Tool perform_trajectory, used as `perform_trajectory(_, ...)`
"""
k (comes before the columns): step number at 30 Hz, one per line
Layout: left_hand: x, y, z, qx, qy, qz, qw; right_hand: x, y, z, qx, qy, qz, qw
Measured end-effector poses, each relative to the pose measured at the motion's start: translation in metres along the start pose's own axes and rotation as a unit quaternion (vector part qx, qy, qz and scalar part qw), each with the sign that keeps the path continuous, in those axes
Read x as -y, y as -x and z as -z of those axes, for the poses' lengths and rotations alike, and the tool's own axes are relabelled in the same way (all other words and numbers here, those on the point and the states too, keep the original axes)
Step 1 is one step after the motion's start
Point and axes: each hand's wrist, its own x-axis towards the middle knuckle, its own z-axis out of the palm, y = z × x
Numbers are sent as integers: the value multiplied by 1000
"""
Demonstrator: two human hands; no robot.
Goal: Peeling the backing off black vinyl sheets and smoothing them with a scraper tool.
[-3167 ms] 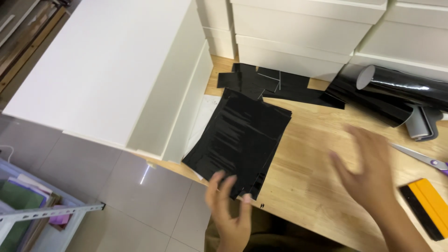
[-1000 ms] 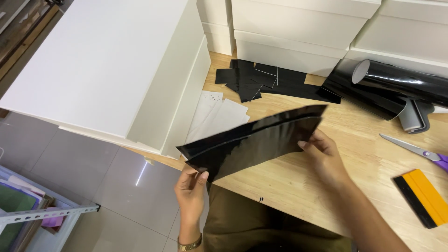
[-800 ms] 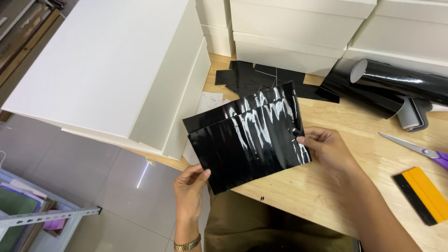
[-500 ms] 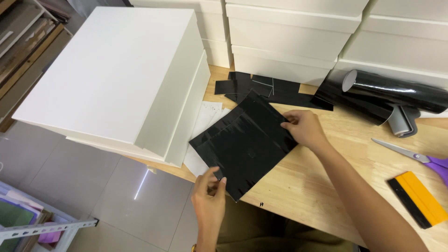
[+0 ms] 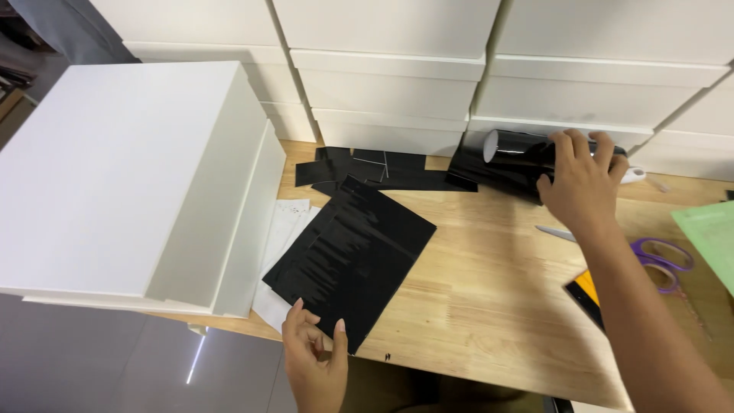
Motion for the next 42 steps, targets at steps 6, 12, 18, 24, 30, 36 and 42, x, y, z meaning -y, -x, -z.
perform_trajectory(6, -27, 11, -18, 62, 37, -66, 995, -19, 6, 32, -184, 86, 96, 974)
perform_trajectory(12, -82, -18, -47, 157, 150, -163, 962, 51, 77, 152, 9, -453, 47, 890)
perform_trajectory(18, -154, -51, -30, 480, 288, -143, 816, 60, 149, 136, 205, -711, 63, 670)
perform_trajectory(24, -128, -29, -49, 457, 356, 45, 814, 85, 145, 159, 277, -870, 22, 407)
perform_trajectory(30, -102, -35, -57, 326, 294, 92, 894, 16, 276, 36, 196, -870, -257, 371)
perform_trajectory(36, -117, -60, -69, 360, 38, 71, 929, 14, 260, 54, 160, -850, -297, 405)
perform_trajectory(42, -119, -54, -133, 303, -234, -208, 900, 24, 303, 53, 60, -617, -453, 640)
